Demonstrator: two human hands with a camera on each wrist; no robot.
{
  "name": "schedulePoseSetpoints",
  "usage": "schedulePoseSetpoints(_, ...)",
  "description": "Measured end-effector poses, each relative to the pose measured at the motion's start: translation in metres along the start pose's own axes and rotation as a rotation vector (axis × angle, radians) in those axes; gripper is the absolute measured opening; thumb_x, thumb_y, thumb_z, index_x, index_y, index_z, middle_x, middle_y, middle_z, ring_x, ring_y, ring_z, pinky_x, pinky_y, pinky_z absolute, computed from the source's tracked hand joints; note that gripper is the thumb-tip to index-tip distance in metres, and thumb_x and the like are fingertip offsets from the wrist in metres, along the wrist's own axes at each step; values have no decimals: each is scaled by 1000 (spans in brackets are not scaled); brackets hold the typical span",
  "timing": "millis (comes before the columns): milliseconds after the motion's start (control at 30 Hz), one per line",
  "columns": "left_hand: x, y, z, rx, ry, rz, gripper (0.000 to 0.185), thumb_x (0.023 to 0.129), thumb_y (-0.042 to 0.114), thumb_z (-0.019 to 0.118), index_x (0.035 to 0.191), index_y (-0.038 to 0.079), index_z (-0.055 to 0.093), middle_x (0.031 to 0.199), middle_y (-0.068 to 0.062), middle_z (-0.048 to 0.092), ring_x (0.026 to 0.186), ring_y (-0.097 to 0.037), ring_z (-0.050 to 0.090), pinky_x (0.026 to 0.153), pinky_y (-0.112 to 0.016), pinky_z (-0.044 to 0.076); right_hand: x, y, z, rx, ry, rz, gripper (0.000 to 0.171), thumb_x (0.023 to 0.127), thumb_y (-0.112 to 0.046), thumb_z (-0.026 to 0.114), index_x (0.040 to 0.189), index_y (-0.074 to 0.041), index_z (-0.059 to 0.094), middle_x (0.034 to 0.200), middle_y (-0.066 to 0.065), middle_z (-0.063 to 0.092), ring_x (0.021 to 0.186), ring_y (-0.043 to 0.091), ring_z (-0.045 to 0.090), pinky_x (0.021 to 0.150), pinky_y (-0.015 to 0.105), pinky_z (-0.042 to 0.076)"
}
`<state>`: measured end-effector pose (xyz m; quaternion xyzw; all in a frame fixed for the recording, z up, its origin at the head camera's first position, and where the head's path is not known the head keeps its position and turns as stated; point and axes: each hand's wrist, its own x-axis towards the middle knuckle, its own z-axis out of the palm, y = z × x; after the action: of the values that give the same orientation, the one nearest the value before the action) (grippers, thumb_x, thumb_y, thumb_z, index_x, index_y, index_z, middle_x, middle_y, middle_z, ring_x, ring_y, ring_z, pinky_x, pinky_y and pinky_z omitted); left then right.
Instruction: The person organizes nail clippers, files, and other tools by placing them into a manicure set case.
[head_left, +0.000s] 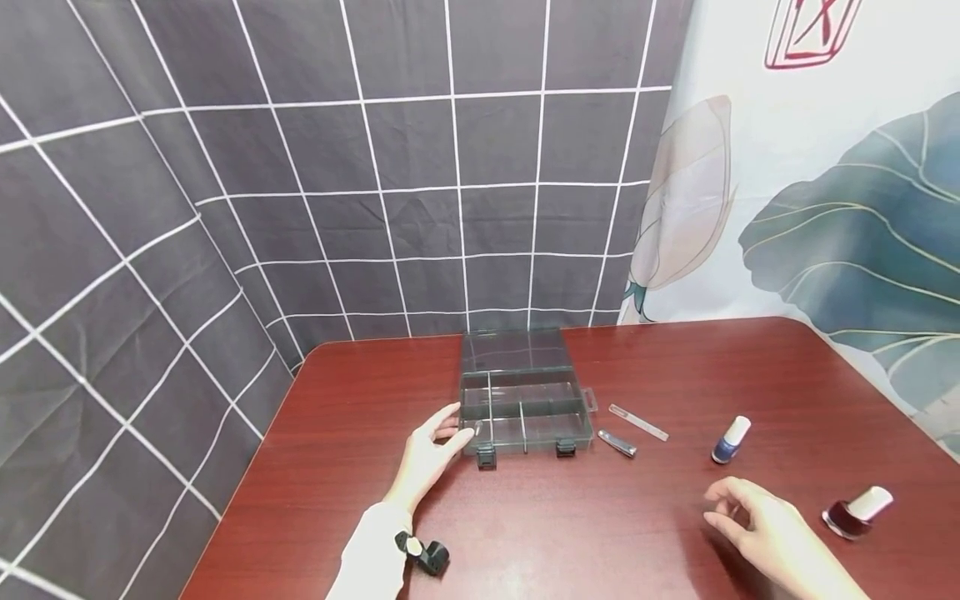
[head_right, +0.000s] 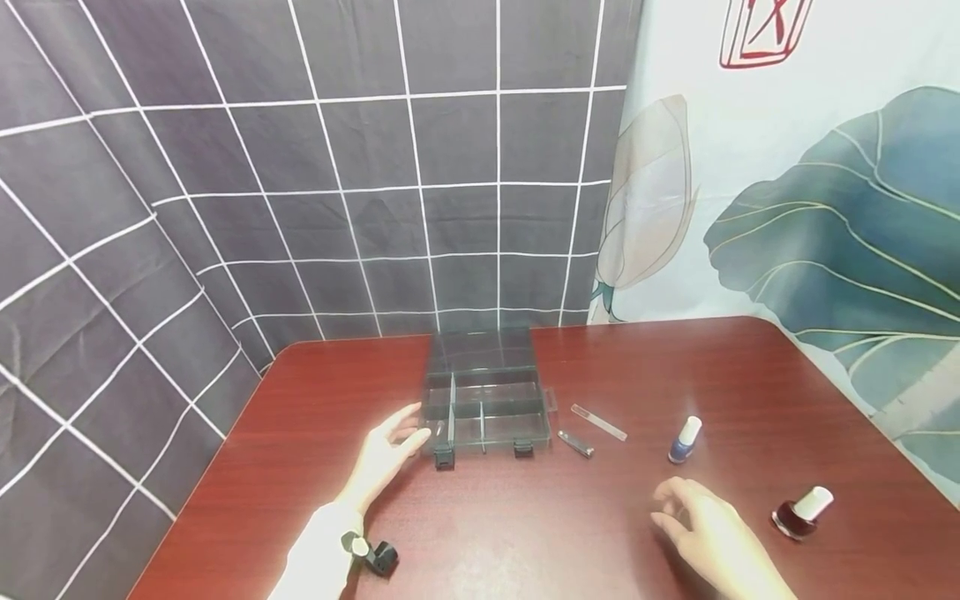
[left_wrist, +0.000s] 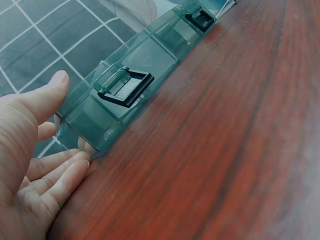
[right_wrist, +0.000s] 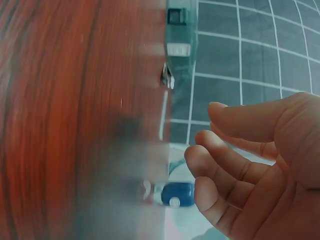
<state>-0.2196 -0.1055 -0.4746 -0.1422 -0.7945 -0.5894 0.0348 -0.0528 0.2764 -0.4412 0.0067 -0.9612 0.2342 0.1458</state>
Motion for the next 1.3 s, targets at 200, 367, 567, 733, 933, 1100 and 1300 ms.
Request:
schedulePoseSetpoints(200,7,-18,0,10,16,15,53,81,26,74,128,11,57,114,-13,62,98,-25,61,67,-24,52,2,17,-12,-28,-35,74,21,72,-9,77,82,-14,59,67,-10,48,57,-1,41,52,24,36)
schedulePoseSetpoints(367,4,-19,-2,15,20,28,53,80,29,73,127,10,57,113,-12,63,98,-25,61,68,-24,52,5,33,-23,-40,-108,164,13,79,-9,70,86,-8,60,69,-3,54,57,3,44,53,26,38)
schedulePoseSetpoints(567,6,-18,-2,26,42,42,52,81,29,73,127,10,58,110,-12,64,96,-24,62,70,-25,52,12,41,-23,-60,-58,127,10,80,-5,67,82,-9,59,68,-3,56,56,2,41,51,26,36)
schedulePoseSetpoints(733,7,-17,0,30,38,59,52,81,29,72,127,9,57,108,-12,64,95,-23,62,71,-26,52,14,45,-20,-70,-71,114,14,78,-7,71,80,-12,58,66,-5,56,57,0,44,53,27,38)
schedulePoseSetpoints(933,4,-18,2,65,36,104,52,81,27,72,126,5,57,108,-15,64,93,-25,63,71,-27,52,9,48,-12,-69,-100,85,23,71,-11,78,78,-17,57,63,-12,47,57,-2,41,54,25,34)
schedulePoseSetpoints(1100,3,-17,2,50,27,77,53,81,29,72,127,7,57,112,-14,63,96,-26,62,75,-28,51,11,53,-7,-48,-142,20,27,69,-6,78,79,-20,58,65,-14,45,59,-3,41,55,25,35)
schedulePoseSetpoints(1300,4,-16,1,38,23,49,53,81,28,73,127,9,57,113,-13,63,97,-26,62,76,-27,50,14,58,-4,-32,-130,-72,30,66,-3,79,78,-20,58,65,-17,42,60,-4,39,54,24,34)
